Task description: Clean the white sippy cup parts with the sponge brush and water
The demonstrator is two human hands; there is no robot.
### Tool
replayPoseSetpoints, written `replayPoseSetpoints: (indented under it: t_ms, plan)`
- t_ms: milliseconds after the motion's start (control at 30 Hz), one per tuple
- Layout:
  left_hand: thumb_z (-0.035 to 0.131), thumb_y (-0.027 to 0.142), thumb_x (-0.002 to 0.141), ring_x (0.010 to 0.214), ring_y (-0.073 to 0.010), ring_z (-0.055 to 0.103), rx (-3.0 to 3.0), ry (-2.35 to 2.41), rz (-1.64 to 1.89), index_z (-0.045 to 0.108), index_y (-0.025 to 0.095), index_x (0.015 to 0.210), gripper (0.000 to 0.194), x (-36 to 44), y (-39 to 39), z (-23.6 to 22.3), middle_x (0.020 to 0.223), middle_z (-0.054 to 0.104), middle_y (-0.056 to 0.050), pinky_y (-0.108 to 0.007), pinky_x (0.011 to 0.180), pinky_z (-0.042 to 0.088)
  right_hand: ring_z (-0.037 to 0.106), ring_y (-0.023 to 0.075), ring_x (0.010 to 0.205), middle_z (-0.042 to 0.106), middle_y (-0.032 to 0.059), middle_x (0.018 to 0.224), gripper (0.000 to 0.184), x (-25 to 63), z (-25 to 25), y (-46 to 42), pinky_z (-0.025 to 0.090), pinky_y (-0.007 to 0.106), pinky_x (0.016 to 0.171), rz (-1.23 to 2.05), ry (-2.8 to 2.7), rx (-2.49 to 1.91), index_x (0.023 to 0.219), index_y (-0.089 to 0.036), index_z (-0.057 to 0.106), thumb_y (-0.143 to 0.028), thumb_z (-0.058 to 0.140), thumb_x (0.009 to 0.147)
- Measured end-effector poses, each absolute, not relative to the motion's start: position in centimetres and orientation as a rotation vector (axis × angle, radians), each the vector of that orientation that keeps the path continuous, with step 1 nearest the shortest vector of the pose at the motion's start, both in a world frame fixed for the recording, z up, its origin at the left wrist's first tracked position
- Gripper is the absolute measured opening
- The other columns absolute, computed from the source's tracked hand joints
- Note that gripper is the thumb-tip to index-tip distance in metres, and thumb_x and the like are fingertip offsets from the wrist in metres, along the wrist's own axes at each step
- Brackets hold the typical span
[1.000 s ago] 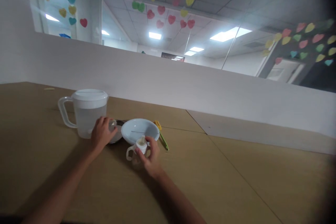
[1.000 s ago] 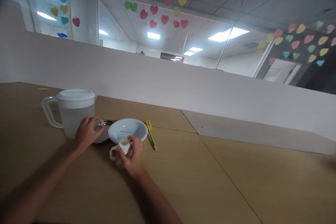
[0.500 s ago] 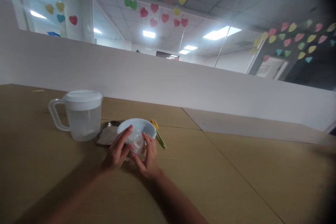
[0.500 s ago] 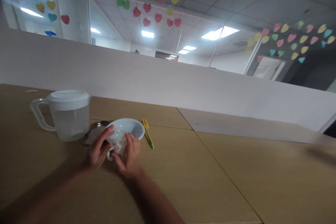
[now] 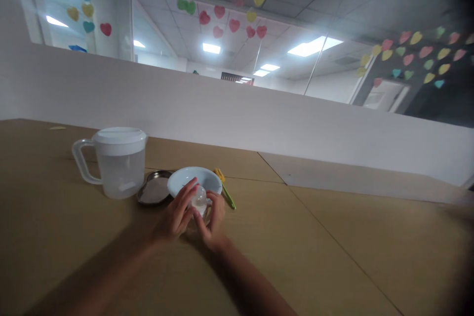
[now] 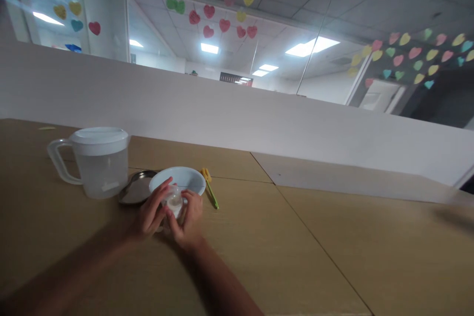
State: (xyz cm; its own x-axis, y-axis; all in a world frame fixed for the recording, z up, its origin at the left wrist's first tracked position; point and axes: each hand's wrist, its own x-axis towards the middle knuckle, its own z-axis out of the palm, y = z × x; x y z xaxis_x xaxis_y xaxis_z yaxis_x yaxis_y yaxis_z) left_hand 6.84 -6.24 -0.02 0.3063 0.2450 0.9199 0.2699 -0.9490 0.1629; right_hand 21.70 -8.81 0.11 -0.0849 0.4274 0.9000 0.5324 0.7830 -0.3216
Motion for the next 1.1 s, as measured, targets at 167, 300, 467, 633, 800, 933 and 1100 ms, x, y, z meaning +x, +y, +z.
replayPoseSetpoints:
  t_ms: [167, 300, 467, 633, 800, 933, 1100]
  plan:
    - [0.040, 0.032, 0.094, 0.122, -0.0250, 0.050, -2.653, -0.749, -2.067, 0.010, 0.018, 0.147, 0.062, 7.6, -6.2, -1.3, 0.140, 0.042, -0.019, -0.041, 0.097, 0.046, 0.056, 0.0230, 0.088, 0.055, 0.0108, 0.099, 0.035, 21.9, -0.7, -8.2, 0.049, 0.038, 0.071, -0.038, -1.682, -0.792, 0.109, -0.018, 0.048, -0.042, 0.050, 0.084]
    - [0.039, 0.035, 0.094, 0.120, -0.0241, 0.052, -2.739, -1.003, -2.008, 0.030, 0.017, 0.141, 0.051, 7.8, -6.7, -1.4, 0.133, 0.051, -0.016, -0.040, 0.099, 0.045, 0.055, 0.0221, 0.087, 0.056, 0.0100, 0.097, 0.035, 22.1, -1.4, -7.8, 0.048, 0.038, 0.073, -0.047, -1.693, -0.803, 0.108, -0.018, 0.049, -0.043, 0.050, 0.084]
    - [0.035, 0.033, 0.095, 0.127, -0.0234, 0.045, -2.795, -1.009, -1.931, 0.034, 0.015, 0.140, 0.049, 7.4, -6.7, -1.7, 0.138, 0.046, -0.015, -0.040, 0.105, 0.040, 0.055, 0.0240, 0.099, 0.056, 0.0127, 0.109, 0.041, 22.1, -1.8, -7.6, 0.048, 0.039, 0.080, 0.034, -1.709, -0.782, 0.118, -0.017, 0.048, -0.042, 0.049, 0.085]
    - [0.039, 0.032, 0.093, 0.118, -0.0243, 0.054, -2.741, -0.916, -1.832, 0.041, 0.013, 0.135, 0.046, 6.8, -6.5, -1.8, 0.128, 0.055, -0.017, -0.038, 0.098, 0.047, 0.049, 0.0261, 0.112, 0.055, 0.0126, 0.115, 0.041, 22.2, -1.7, -7.7, 0.041, 0.046, 0.094, -0.004, -1.766, -0.769, 0.123, -0.018, 0.047, -0.039, 0.043, 0.089]
    - [0.041, 0.032, 0.092, 0.114, -0.0245, 0.057, -2.650, -0.896, -1.850, 0.044, 0.014, 0.134, 0.045, 6.8, -6.5, -1.8, 0.125, 0.057, -0.017, -0.038, 0.093, 0.051, 0.050, 0.0251, 0.106, 0.054, 0.0110, 0.113, 0.040, 22.1, -1.8, -7.8, 0.041, 0.043, 0.089, 0.009, -1.752, -0.790, 0.122, -0.019, 0.047, -0.042, 0.042, 0.090]
    - [0.039, 0.033, 0.093, 0.116, -0.0237, 0.056, -2.657, -0.913, -1.853, 0.045, 0.014, 0.133, 0.044, 6.7, -6.4, -2.2, 0.125, 0.057, -0.016, -0.036, 0.096, 0.049, 0.052, 0.0239, 0.094, 0.056, 0.0099, 0.104, 0.039, 22.0, -1.8, -7.9, 0.042, 0.041, 0.080, -0.010, -1.752, -0.841, 0.117, -0.019, 0.048, -0.045, 0.039, 0.090]
    - [0.038, 0.032, 0.094, 0.113, -0.0240, 0.057, -2.684, -0.997, -1.853, 0.048, 0.015, 0.131, 0.042, 6.7, -6.5, -2.5, 0.124, 0.058, -0.015, -0.035, 0.094, 0.051, 0.052, 0.0240, 0.083, 0.055, 0.0076, 0.091, 0.036, 21.7, -1.8, -7.8, 0.042, 0.041, 0.071, -0.057, -1.731, -0.840, 0.107, -0.019, 0.051, -0.047, 0.036, 0.089]
